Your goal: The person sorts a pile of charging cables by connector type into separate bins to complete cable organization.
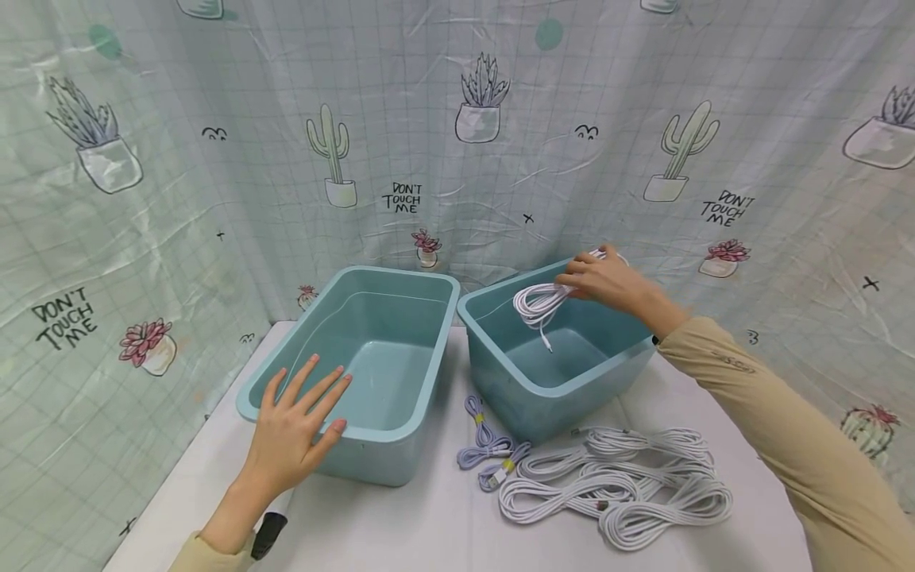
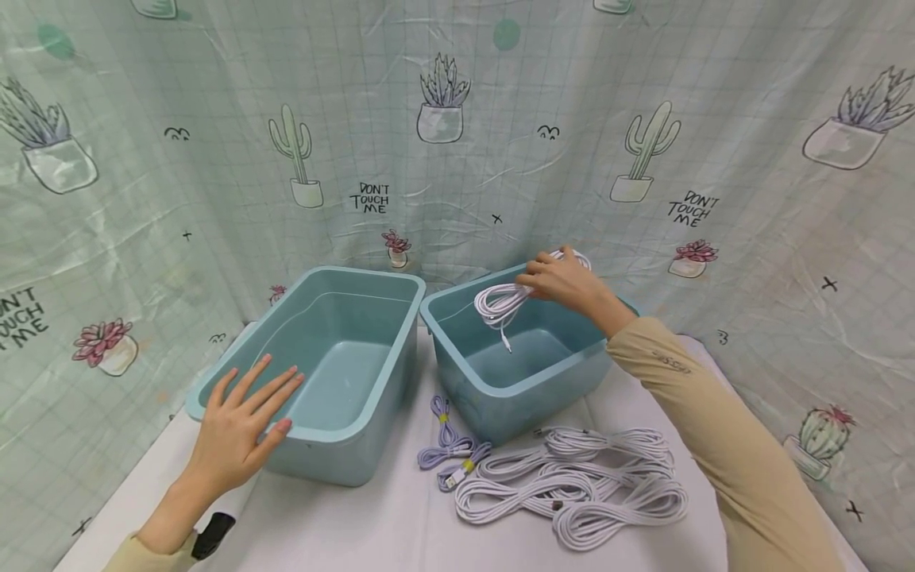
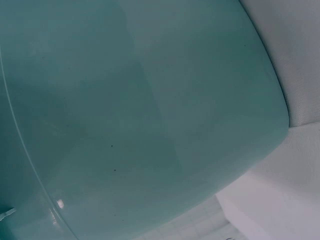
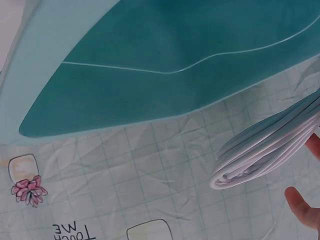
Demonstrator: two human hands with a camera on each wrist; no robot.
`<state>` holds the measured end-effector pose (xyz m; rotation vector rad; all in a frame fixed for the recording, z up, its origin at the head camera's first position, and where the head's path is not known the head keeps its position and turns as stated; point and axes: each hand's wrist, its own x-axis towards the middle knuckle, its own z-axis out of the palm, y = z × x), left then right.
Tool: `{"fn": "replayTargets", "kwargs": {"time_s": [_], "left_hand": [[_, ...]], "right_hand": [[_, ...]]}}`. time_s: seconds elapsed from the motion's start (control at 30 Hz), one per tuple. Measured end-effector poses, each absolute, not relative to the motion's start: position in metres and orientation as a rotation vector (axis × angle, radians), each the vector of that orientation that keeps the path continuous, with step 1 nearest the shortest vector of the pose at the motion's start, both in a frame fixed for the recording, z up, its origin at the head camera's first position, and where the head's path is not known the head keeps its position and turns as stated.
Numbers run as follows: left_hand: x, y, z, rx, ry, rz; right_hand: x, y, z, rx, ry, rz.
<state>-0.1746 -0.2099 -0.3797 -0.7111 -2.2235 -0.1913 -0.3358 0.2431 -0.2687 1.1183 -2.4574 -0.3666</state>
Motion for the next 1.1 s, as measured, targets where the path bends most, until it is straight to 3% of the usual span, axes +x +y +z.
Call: {"fn": "replayTargets", "kwargs": {"time_s": [1.1], "left_hand": [[-0.173,-0.217,-0.374,-0.723,-2.24,-0.206]], "right_hand": [[-0.321,0.254,-0.277,1.158,-2.335,-0.44]]}}
